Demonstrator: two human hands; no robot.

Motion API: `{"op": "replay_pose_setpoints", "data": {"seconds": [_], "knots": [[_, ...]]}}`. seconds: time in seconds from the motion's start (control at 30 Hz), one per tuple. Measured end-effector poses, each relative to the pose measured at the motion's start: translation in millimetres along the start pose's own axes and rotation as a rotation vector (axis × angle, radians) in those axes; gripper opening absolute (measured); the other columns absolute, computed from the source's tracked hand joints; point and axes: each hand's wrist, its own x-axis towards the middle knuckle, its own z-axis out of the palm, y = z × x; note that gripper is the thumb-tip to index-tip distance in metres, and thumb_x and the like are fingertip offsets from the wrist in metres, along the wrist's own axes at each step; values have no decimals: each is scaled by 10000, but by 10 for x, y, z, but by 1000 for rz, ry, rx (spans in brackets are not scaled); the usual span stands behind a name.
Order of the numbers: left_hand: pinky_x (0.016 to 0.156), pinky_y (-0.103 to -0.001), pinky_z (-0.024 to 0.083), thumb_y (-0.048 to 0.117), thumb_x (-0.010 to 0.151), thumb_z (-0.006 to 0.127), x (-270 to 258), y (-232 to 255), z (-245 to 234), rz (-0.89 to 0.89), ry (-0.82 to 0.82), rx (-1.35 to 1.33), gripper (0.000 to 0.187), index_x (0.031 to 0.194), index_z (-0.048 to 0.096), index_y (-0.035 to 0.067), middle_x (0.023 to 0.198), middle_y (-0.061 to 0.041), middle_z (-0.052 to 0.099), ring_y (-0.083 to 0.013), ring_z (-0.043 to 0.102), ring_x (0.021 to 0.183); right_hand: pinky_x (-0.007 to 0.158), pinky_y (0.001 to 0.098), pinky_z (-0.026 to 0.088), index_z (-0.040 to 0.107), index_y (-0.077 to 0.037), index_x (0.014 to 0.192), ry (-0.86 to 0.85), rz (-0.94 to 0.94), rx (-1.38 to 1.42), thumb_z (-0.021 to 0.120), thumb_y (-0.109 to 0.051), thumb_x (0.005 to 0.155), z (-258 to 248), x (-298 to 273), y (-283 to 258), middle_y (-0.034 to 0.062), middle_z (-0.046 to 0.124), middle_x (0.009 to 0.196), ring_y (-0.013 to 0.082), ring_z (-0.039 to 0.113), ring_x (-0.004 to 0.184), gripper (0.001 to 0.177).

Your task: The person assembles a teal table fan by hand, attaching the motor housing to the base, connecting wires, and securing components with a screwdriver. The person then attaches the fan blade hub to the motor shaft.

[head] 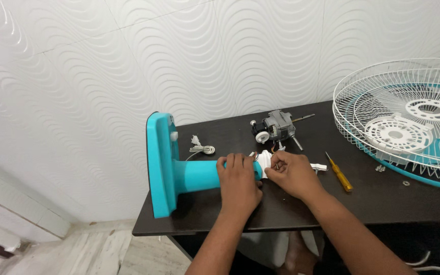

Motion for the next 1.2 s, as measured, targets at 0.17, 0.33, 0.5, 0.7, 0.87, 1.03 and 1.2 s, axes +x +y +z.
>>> {"op": "replay_pose_setpoints", "data": {"seconds": [0.17, 0.33, 0.5, 0.7, 0.87, 1.03, 1.2], "knots": [[1063, -511, 312, 157, 565, 907, 51, -21, 27, -34, -78, 27, 636, 1135, 663, 15, 1138, -149, 624, -311, 533, 1158, 545, 263, 509, 718, -28, 809, -72, 63, 106, 810, -159, 802, -18, 40, 37, 33, 714, 639, 83, 651, 557, 161], [1054, -495, 327, 176, 557, 917, 101, -43, 6, -38, -87, 11, 606, 1102, 696, 29, 1087, -134, 648, -305, 553, 1125, 533, 259, 501, 706, -15, 816, -58, 51, 148, 806, -137, 814, 4, 28, 43, 35, 711, 654, 82, 634, 562, 158], [1034, -485, 336, 189, 541, 925, 169, -56, -10, -55, -116, -18, 596, 1081, 720, 44, 1042, -124, 661, -305, 567, 1087, 538, 262, 520, 701, -31, 832, -71, 96, 130, 800, -163, 825, -25, 20, -39, 36, 729, 668, 87, 663, 566, 165], [1031, -480, 343, 164, 542, 920, 142, -50, -12, -45, -96, -8, 559, 1055, 724, 59, 1051, -116, 661, -302, 568, 1094, 601, 301, 541, 749, -23, 900, 58, 109, -26, 799, -347, 884, -41, 5, -103, 101, 736, 689, 154, 690, 595, 328], [1028, -487, 341, 158, 529, 926, 135, -60, 13, -49, -81, -15, 595, 1075, 715, 51, 1060, -121, 657, -303, 566, 1102, 630, 293, 573, 753, -42, 926, 24, 29, -34, 789, -272, 839, 31, -6, -42, 86, 761, 728, 155, 748, 644, 249], [1032, -494, 336, 158, 526, 929, 186, -32, 48, -42, -81, -26, 629, 1106, 714, 45, 1063, -126, 658, -304, 563, 1101, 612, 299, 562, 749, -31, 912, -21, 95, -8, 789, -232, 831, 17, 31, 30, 84, 775, 729, 150, 739, 615, 220], [1027, -497, 338, 159, 534, 932, 176, -4, 15, -49, -69, -53, 688, 1171, 689, 70, 1074, -118, 665, -308, 566, 1112, 523, 287, 523, 753, -14, 915, -167, 170, 224, 761, -204, 874, -25, 59, 93, 39, 729, 702, 117, 641, 530, 195]]}}
